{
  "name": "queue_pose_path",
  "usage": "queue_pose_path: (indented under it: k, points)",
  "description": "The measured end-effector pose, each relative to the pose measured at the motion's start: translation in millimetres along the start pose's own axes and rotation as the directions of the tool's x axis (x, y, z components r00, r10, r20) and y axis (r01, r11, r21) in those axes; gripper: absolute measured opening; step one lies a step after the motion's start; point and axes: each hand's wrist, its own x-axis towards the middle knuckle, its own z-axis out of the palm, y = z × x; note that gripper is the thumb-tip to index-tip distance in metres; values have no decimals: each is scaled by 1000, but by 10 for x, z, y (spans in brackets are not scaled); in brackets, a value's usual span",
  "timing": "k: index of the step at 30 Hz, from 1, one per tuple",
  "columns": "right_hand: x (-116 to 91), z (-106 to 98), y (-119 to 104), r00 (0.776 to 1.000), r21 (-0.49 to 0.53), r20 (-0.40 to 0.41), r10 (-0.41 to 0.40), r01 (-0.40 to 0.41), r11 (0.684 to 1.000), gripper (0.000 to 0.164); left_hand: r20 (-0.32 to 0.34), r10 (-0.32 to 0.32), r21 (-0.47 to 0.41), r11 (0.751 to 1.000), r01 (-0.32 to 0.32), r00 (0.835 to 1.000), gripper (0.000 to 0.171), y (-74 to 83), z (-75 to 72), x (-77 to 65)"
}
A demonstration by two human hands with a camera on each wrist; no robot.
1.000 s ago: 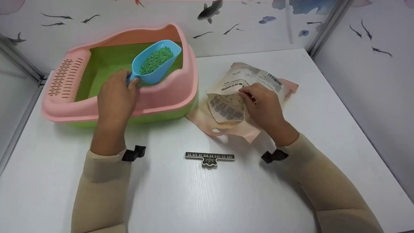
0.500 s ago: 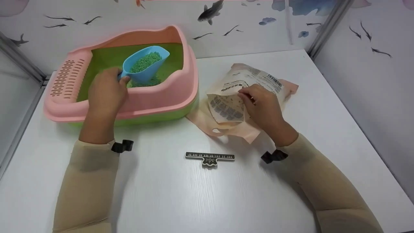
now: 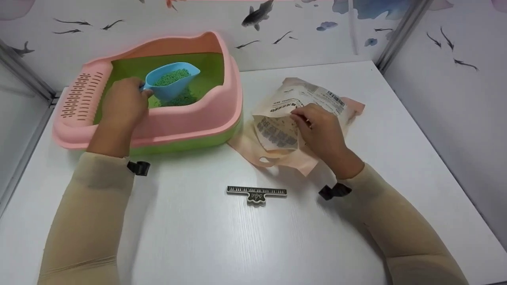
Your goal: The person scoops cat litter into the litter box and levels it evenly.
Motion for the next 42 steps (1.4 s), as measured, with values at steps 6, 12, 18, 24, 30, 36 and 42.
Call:
queue_pose_path:
  k: [6,12,18,24,30,36,42]
  points:
    - [6,1,-10,1000,3,-1,2,-2,1000,15,41,36,93,995,-39,999,49,-45,-66,121]
    - [28,-8,-23,1000,-4,2,-8,8,1000,16,77,60,126,990,-70,995,46,-158,-83,204]
    - [27,4,-27,1000,-10,13,-3,3,1000,16,147,0,124,992,-19,989,48,-273,-93,256]
    - [6,11,-25,1000,-6,12,4,-4,1000,14,170,-24,154,988,-2,985,48,-319,-92,305]
    - [-8,8,-12,1000,-4,13,-1,1,1000,13,201,-16,181,983,-21,979,47,-299,-82,335]
    - [-14,12,-5,1000,15,5,-3,3,1000,12,211,3,243,969,-55,977,40,-281,-63,367]
    - [-13,25,9,1000,-9,0,-22,22,1000,13,233,40,318,941,-115,972,36,-270,-78,378]
